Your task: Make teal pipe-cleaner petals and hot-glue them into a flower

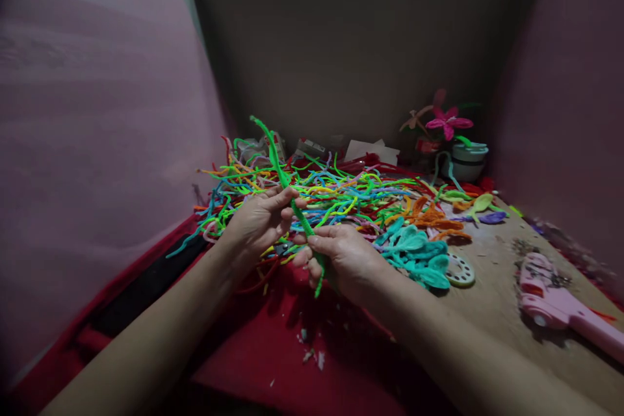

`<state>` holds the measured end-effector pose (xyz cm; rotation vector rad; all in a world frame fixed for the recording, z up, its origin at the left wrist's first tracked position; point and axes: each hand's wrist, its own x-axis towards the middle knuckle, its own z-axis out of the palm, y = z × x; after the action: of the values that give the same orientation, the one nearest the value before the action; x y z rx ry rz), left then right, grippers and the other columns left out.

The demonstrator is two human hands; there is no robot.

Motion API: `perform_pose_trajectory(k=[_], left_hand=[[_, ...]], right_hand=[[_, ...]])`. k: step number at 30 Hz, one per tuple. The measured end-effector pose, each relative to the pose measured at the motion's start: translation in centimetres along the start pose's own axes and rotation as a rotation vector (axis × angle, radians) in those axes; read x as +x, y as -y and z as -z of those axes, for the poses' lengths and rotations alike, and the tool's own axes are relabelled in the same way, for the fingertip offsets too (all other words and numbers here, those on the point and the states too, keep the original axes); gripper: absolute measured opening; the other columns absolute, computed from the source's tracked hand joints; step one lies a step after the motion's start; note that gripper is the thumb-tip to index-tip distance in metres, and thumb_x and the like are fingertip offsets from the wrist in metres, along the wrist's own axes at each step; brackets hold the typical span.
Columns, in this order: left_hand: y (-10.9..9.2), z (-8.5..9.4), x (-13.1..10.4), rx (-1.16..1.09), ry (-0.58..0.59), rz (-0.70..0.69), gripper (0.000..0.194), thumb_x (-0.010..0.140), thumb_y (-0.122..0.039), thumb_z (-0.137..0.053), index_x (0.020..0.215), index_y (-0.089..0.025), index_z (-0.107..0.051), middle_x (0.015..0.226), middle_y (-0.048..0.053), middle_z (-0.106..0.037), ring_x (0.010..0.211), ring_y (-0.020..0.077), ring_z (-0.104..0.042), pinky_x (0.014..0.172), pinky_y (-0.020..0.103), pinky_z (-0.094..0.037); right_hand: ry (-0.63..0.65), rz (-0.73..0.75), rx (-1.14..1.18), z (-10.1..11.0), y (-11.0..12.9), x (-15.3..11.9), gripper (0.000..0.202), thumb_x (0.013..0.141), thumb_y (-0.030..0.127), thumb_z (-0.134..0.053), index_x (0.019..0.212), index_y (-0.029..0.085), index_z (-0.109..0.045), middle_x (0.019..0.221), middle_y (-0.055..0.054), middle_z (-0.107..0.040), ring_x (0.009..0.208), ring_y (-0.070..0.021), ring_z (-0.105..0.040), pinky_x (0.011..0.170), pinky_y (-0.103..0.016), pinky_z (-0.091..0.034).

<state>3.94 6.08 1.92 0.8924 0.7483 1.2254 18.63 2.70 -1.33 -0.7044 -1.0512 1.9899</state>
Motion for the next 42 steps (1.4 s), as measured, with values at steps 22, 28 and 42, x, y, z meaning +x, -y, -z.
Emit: perform_pose_trajectory(k=[22,28,42], left_hand=[[0.6,0.8,1.0,-0.029,-0.081,0.002,0.012,0.071,-0.009,-0.061,0.063,-0.01,-0.052,0.051,-0.002,-0.052,0.031,-0.0007,-0.036,0.03,0.01,-0.025],[0.5,0.3,0.7,-0.05,-0.112,0.016,0.008,0.067,-0.01,-0.064,0.066,-0.009,-0.056,0.054,-0.004,-0.051,0.034,-0.0009,-0.039,0.032,0.009,-0.028],[0.4,0.7,0.9,0.062,-0.093,-0.102,0.02,0.063,-0.018,-0.071,0.066,-0.012,-0.052,0.048,-0.008,-0.04,0.034,-0.0002,-0.033,0.032,0.011,-0.021]], right_hand=[[0.274,-0.044,-0.153,-1.7,-1.3,-2.9,0.028,0.083,0.026,-0.049,0.104,0.011,-0.058,0.051,-0.002,-0.063,0.04,-0.0119,-0.057,0.048,-0.024,-0.045],[0.312,-0.062,-0.094,-1.2,-0.9,-3.8,0.035,0.08,0.023,-0.055,0.113,0.015,-0.052,0.098,-0.015,-0.066,0.078,-0.021,-0.067,0.075,-0.037,-0.045],[0.255,-0.103,0.092,-0.3,-2.1,-3.5,0.028,0.08,0.02,-0.053,0.107,0.012,-0.053,0.088,-0.013,-0.066,0.07,-0.0206,-0.066,0.074,-0.038,-0.044]])
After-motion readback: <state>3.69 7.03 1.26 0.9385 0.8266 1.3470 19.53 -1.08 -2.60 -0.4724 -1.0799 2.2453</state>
